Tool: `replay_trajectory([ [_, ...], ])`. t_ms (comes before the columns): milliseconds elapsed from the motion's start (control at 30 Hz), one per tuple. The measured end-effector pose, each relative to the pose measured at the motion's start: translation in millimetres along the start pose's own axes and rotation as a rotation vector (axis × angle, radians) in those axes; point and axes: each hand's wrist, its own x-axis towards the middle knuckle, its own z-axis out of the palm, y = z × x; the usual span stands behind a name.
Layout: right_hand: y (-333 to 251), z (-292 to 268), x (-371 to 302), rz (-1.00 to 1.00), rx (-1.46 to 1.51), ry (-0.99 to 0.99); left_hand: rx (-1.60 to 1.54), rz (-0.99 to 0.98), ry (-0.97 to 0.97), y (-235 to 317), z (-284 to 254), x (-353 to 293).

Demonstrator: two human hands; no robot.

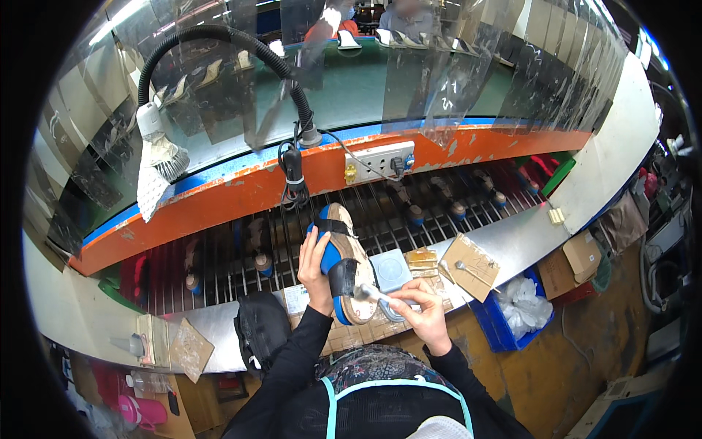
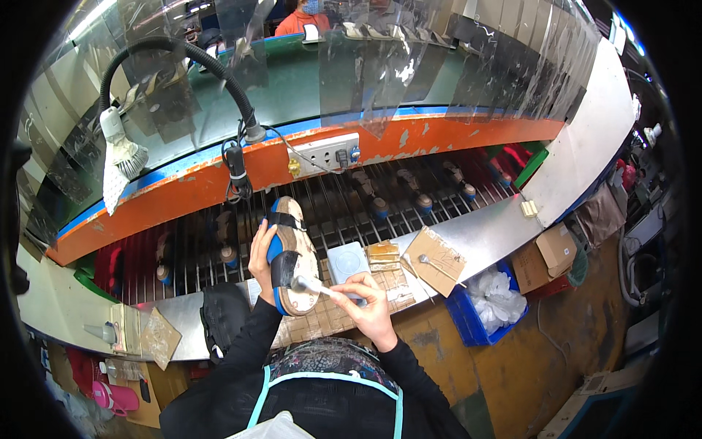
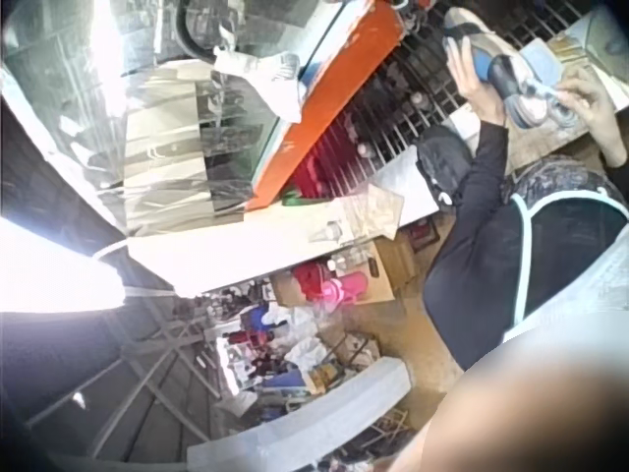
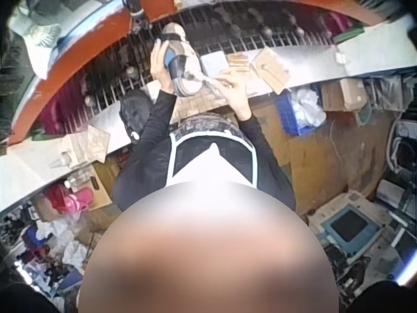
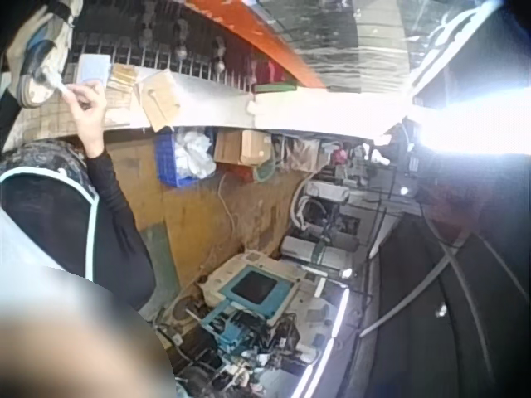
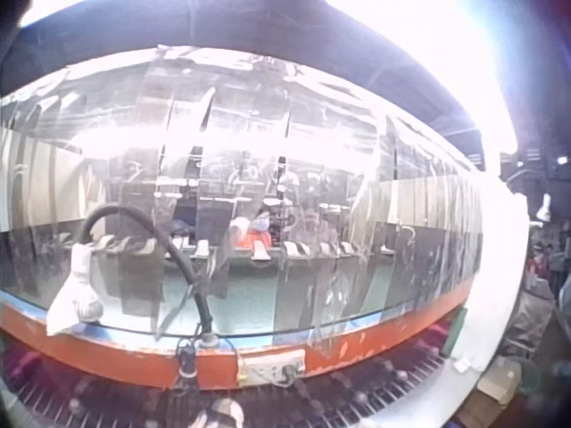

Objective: The person cleans a blue and black sandal using a small brush and a white cleaning solution. They repeatedly dip the brush into the solution and scrub the sandal's sole and straps, then place the sandal on a conveyor belt.

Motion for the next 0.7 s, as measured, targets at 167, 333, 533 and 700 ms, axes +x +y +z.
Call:
replay_trajectory([
  [167,9.7,2.6,8.7,0.035,-0.129,0.140,0.011,-0.017,-0.035,-2.3,-1.0,-0.2],
  [333,7.0,-0.3,-9.0,0.133,0.120,0.034,0.017,-0.069,-0.050,-9.2,-1.1,-6.6],
  [533,-2.6,-2.8,-31.6,0.128,0.005,0.028,0.082,-0.056,-0.025,-16.4,-2.9,-16.3],
  [700,-3.0,2.1,-32.4,0.131,-0.054,0.024,0.151,-0.032,-0.043,-21.8,-3.4,-19.5],
])
